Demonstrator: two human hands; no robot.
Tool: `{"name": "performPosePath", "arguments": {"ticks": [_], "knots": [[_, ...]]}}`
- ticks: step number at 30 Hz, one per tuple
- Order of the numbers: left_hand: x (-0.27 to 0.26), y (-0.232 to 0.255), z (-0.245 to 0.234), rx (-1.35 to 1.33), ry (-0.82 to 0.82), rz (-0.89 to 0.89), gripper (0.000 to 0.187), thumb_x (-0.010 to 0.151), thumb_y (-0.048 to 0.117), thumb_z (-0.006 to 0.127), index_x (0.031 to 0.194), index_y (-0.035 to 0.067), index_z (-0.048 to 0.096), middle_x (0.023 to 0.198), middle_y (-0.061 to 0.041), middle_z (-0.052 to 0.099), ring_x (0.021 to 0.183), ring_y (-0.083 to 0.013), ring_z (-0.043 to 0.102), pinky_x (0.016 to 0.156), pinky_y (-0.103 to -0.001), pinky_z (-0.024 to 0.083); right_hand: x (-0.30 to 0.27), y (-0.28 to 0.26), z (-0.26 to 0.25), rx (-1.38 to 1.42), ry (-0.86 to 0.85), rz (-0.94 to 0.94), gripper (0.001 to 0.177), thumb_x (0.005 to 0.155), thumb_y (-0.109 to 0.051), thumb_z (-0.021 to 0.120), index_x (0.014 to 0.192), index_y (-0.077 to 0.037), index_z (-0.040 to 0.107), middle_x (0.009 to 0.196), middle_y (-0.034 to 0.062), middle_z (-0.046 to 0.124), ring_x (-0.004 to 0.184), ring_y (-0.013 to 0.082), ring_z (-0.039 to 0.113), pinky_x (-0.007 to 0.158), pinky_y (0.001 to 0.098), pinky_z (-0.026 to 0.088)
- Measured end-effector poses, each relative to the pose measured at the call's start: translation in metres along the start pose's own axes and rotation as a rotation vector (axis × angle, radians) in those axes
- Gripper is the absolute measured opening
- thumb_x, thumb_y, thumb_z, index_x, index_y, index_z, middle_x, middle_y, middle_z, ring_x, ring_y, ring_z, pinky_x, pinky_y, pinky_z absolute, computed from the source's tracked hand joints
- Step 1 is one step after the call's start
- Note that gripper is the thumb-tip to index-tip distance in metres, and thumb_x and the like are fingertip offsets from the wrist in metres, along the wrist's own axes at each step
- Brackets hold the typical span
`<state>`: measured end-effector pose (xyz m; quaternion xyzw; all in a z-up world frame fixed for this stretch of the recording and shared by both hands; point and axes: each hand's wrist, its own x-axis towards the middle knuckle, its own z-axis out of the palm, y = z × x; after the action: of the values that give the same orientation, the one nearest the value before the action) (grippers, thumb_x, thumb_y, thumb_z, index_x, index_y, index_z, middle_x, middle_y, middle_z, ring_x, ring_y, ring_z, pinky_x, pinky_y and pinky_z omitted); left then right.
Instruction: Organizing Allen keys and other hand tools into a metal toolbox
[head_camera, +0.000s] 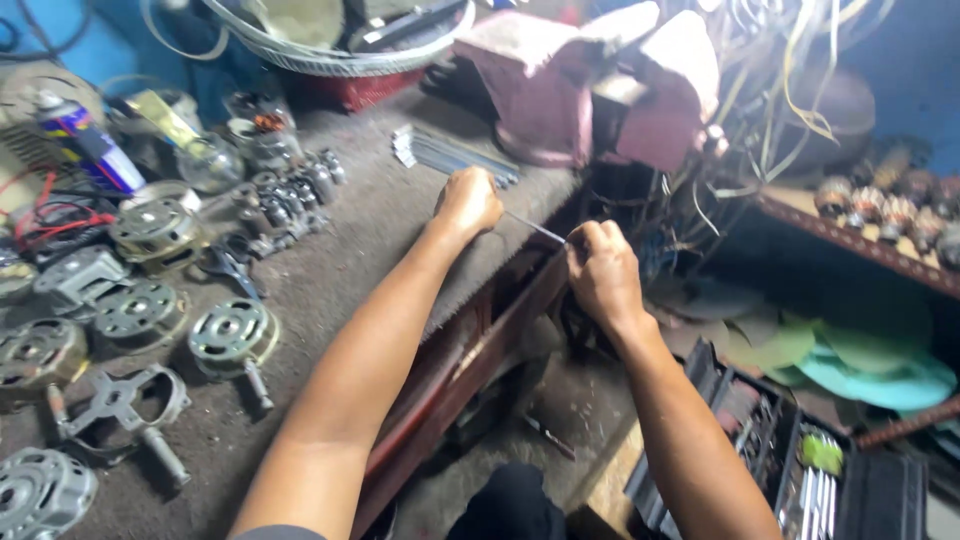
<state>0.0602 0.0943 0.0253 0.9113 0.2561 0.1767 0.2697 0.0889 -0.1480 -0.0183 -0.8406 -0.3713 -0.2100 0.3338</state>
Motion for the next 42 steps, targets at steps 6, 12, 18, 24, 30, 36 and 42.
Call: {"name": "performPosePath", "arguments": {"ticks": [6,12,18,24,30,36,42], "knots": [[0.048,-0.068,-0.009,0.042,0.011,-0.167,0.023,0.083,0.011,0.067,0.101,0.013,0.080,0.105,-0.020,0.077,0.110,-0.0373,0.072,0.094,-0.049,0.060,0.041,-0.016,0.057,-0.052,-0.043,-0.087,0.012,0.087,-0.027,0.074,0.096,-0.021,0.068,0.092,0.0083,0.063,0.087,0.0366,0.072,0.073,0.0494,0.061],[0.029,-0.078,-0.043,-0.036,-0.011,-0.240,0.031,0.091,0.012,0.064,0.122,0.008,0.066,0.122,-0.020,0.071,0.122,-0.0374,0.067,0.100,-0.051,0.057,0.064,-0.042,0.093,-0.105,-0.096,-0.005,0.015,0.086,-0.035,0.072,0.093,-0.022,0.067,0.092,0.0050,0.061,0.092,0.0319,0.071,0.078,0.0449,0.060],[0.037,-0.092,-0.053,0.008,0.030,-0.213,0.030,0.098,0.014,0.052,0.126,0.008,0.061,0.122,-0.016,0.071,0.122,-0.0339,0.067,0.098,-0.050,0.057,0.086,-0.055,0.114,-0.119,-0.130,-0.014,0.015,0.088,-0.034,0.070,0.094,-0.021,0.069,0.099,0.0079,0.064,0.096,0.0348,0.071,0.082,0.0468,0.060],[0.043,-0.108,-0.058,0.078,0.121,-0.226,0.036,0.091,0.016,0.071,0.123,0.004,0.062,0.112,-0.020,0.074,0.114,-0.0397,0.071,0.095,-0.052,0.058,0.098,-0.064,0.129,-0.154,-0.157,0.031,0.018,0.088,-0.035,0.068,0.091,-0.018,0.070,0.095,0.0119,0.063,0.095,0.0387,0.070,0.081,0.0500,0.060],[0.045,-0.111,-0.068,0.043,0.200,-0.250,0.048,0.085,0.021,0.082,0.121,0.000,0.058,0.115,-0.022,0.073,0.116,-0.0429,0.069,0.099,-0.054,0.055,0.109,-0.068,0.139,-0.198,-0.168,0.097,0.020,0.085,-0.039,0.070,0.088,-0.019,0.069,0.094,0.0081,0.064,0.095,0.0351,0.070,0.080,0.0471,0.060],[0.073,-0.129,-0.048,0.047,0.251,-0.227,0.050,0.082,0.027,0.084,0.117,0.004,0.058,0.106,-0.019,0.075,0.107,-0.0415,0.073,0.091,-0.052,0.059,0.121,-0.066,0.145,-0.203,-0.207,0.197,0.022,0.081,-0.040,0.070,0.090,-0.020,0.070,0.098,0.0073,0.065,0.098,0.0357,0.070,0.084,0.0494,0.060],[0.076,-0.125,-0.049,0.039,0.282,-0.276,0.046,0.084,0.027,0.079,0.118,0.003,0.058,0.106,-0.019,0.075,0.106,-0.0415,0.073,0.088,-0.051,0.061,0.128,-0.074,0.142,-0.184,-0.214,0.236,0.021,0.082,-0.038,0.070,0.093,-0.020,0.069,0.100,0.0080,0.065,0.101,0.0361,0.071,0.086,0.0502,0.060]]}}
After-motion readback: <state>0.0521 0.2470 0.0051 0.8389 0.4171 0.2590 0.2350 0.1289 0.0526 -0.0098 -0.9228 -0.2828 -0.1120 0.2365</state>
